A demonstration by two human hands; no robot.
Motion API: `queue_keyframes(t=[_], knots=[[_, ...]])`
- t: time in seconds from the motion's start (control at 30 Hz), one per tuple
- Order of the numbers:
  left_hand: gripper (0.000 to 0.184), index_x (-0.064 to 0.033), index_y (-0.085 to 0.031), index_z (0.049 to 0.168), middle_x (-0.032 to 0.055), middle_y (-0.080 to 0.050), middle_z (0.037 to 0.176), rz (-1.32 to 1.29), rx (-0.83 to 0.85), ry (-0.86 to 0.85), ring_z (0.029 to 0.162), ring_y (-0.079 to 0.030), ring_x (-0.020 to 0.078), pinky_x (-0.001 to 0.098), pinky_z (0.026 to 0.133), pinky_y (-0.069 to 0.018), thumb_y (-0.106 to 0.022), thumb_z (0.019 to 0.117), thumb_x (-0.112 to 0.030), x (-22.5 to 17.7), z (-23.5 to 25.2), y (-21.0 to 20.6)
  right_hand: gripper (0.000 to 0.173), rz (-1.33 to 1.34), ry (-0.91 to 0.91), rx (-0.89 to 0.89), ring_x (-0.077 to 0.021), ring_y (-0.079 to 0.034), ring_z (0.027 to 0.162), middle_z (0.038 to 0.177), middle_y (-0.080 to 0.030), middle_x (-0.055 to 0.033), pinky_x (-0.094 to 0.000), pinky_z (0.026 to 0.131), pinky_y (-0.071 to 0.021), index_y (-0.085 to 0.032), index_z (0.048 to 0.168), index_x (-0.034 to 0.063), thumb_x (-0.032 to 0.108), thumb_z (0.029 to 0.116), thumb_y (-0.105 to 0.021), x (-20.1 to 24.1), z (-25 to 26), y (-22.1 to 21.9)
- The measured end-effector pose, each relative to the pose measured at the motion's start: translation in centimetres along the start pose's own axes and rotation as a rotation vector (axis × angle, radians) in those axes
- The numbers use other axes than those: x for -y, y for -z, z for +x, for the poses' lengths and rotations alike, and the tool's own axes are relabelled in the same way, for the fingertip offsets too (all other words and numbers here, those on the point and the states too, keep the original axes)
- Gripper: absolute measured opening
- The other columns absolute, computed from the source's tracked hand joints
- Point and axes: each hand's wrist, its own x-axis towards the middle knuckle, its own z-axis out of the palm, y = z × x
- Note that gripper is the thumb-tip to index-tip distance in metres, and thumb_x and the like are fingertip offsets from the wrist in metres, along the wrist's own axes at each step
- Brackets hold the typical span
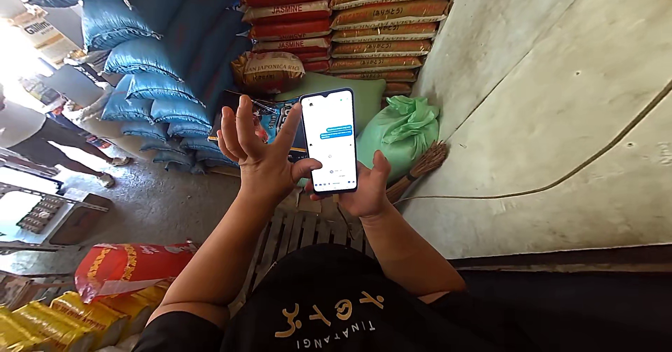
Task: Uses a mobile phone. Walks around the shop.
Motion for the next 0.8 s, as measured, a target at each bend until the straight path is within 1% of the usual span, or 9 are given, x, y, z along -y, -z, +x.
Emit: queue_keyframes(t=[0.1, 0.2, 0.3, 0.37, 0.47, 0.6, 0.7, 0.8], knots=[[0.084, -0.0332, -0.052, 0.149, 0.0185, -0.01, 0.171, 0.003, -0.024, -0.009, 0.158, 0.008, 0.04, 0.0608, 0.121, 0.0048, -0.026, 0.0897, -0.087, 0.4, 0.12, -0.06, 0.092, 0.003, -0.001, 0.019, -0.031, -0.074, 0.102, 0.12, -0.072, -0.0154, -0.0445, 0.082, -0.0635, -0.058, 0.138, 0.0178, 0.088, 0.0777, -0.055, -0.07, 0.13, 0.11], [0.082, -0.0336, -0.053, 0.148, 0.0185, -0.01, 0.171, 0.014, -0.049, -0.015, 0.158, 0.006, 0.038, 0.0573, 0.122, 0.003, -0.024, 0.0914, -0.086, 0.87, 0.29, -0.14, 0.096, 0.0, -0.009, 0.016, -0.0318, -0.074, 0.101, 0.12, -0.072, -0.0167, -0.0449, 0.082, -0.0635, -0.056, 0.139, 0.0165, 0.089, 0.0766, -0.054, -0.16, 0.23, 0.18], [0.083, -0.0336, -0.053, 0.148, 0.0177, -0.01, 0.171, 0.017, -0.04, -0.022, 0.158, 0.006, 0.0383, 0.0591, 0.121, 0.0045, -0.025, 0.0907, -0.086, 0.89, 0.24, -0.16, 0.095, 0.01, -0.015, 0.017, -0.032, -0.074, 0.101, 0.12, -0.072, -0.0163, -0.0452, 0.082, -0.0635, -0.057, 0.139, 0.0165, 0.088, 0.0768, -0.055, -0.27, 0.29, 0.3], [0.085, -0.0329, -0.054, 0.148, 0.0189, -0.012, 0.171, 0.025, -0.019, -0.023, 0.158, 0.007, 0.0397, 0.0616, 0.12, 0.0048, -0.025, 0.0891, -0.088, 0.62, 0.18, -0.12, 0.093, 0.016, -0.011, 0.01, -0.0317, -0.075, 0.101, 0.12, -0.073, -0.0158, -0.0452, 0.082, -0.0638, -0.058, 0.138, 0.0166, 0.088, 0.0773, -0.055, -0.32, 0.33, 0.3], [0.086, -0.0347, -0.055, 0.147, 0.0221, -0.014, 0.169, 0.023, 0.013, -0.018, 0.157, 0.003, 0.0425, 0.0628, 0.119, 0.0016, -0.027, 0.0875, -0.089, 0.33, 0.15, -0.19, 0.092, 0.018, -0.006, 0.004, -0.0315, -0.074, 0.101, 0.12, -0.073, -0.0153, -0.0452, 0.081, -0.0639, -0.058, 0.137, 0.0169, 0.087, 0.0779, -0.055, -0.36, 0.37, 0.32], [0.084, -0.0354, -0.053, 0.149, 0.021, -0.013, 0.17, 0.026, 0.039, -0.016, 0.157, 0.004, 0.0435, 0.0659, 0.118, 0.0016, -0.028, 0.0882, -0.088, 0.34, 0.22, -0.37, 0.091, -0.003, -0.002, -0.008, -0.0308, -0.075, 0.1, 0.118, -0.073, -0.0146, -0.045, 0.08, -0.064, -0.058, 0.137, 0.0175, 0.087, 0.0782, -0.054, -0.34, 0.45, 0.35], [0.086, -0.0337, -0.053, 0.148, 0.0213, -0.014, 0.17, 0.019, 0.013, -0.015, 0.157, 0.003, 0.043, 0.0641, 0.118, 0.0007, -0.027, 0.0875, -0.089, 0.49, 0.21, -0.6, 0.091, 0.002, 0.005, -0.005, -0.031, -0.075, 0.1, 0.119, -0.073, -0.015, -0.0451, 0.08, -0.064, -0.058, 0.137, 0.017, 0.087, 0.0786, -0.054, -0.32, 0.5, 0.46], [0.088, -0.0336, -0.051, 0.15, 0.018, -0.009, 0.171, 0.002, -0.011, -0.006, 0.157, 0.009, 0.0396, 0.0619, 0.12, 0.0055, -0.027, 0.0866, -0.09, 0.59, 0.19, -0.72, 0.091, 0.004, 0.007, 0.013, -0.0311, -0.074, 0.102, 0.12, -0.073, -0.015, -0.0448, 0.082, -0.0639, -0.058, 0.138, 0.0174, 0.086, 0.0796, -0.054, -0.26, 0.52, 0.7]])
